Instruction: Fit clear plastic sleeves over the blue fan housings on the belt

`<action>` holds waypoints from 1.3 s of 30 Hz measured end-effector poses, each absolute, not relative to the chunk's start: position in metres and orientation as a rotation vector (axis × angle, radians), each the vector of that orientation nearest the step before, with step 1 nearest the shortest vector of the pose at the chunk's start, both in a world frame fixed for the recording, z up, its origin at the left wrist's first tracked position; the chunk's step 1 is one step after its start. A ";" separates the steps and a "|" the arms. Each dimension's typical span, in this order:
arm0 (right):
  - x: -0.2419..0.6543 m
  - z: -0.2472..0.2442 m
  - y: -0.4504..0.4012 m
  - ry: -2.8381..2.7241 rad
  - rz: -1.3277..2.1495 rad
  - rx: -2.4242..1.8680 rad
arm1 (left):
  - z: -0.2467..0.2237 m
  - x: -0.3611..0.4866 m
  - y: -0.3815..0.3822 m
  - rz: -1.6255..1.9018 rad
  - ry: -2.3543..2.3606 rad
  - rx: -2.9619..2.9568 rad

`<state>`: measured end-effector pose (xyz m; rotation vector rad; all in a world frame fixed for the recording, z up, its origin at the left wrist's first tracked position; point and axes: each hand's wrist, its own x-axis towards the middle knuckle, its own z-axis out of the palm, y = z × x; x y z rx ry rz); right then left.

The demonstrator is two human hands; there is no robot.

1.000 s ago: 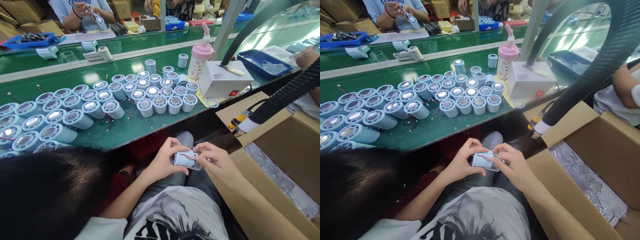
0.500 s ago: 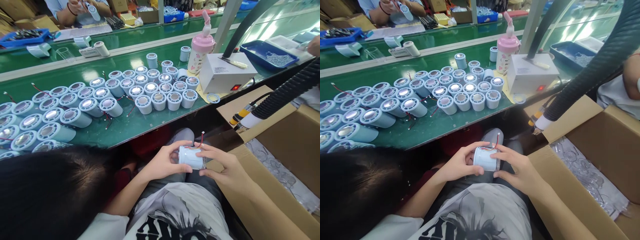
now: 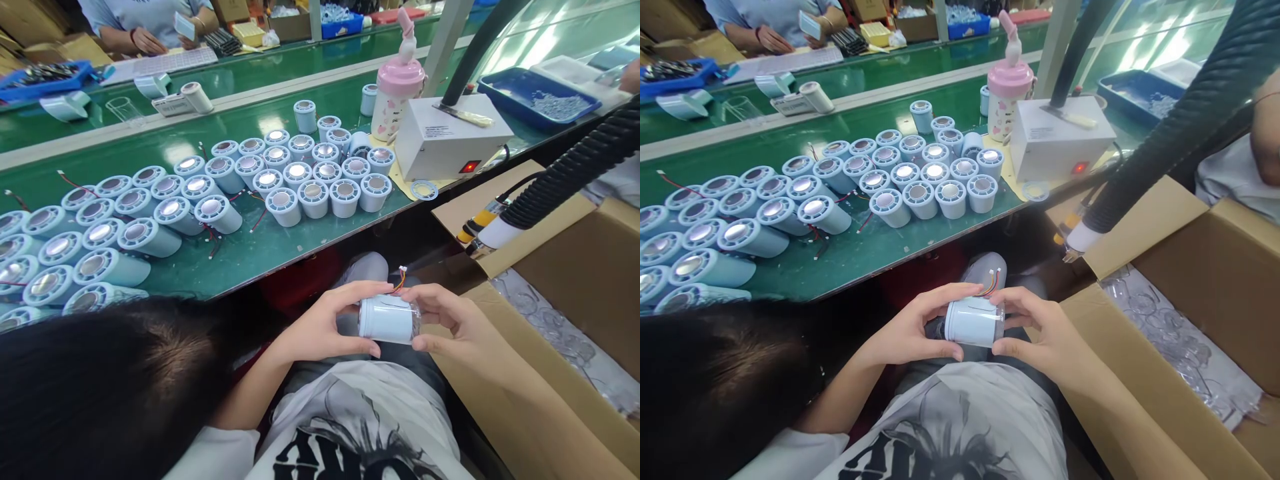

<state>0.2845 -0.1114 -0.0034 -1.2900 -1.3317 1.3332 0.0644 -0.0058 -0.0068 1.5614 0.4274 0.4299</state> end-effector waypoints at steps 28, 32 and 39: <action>0.279 0.007 -0.120 -1.263 1.289 -1.298 | 0.002 0.062 -0.008 0.351 0.411 1.460; 0.279 0.008 -0.120 -1.264 1.304 -1.279 | 0.002 0.062 -0.008 0.339 0.405 1.450; 0.279 0.007 -0.118 -1.181 1.386 -1.233 | 0.005 0.062 -0.010 0.364 0.416 1.439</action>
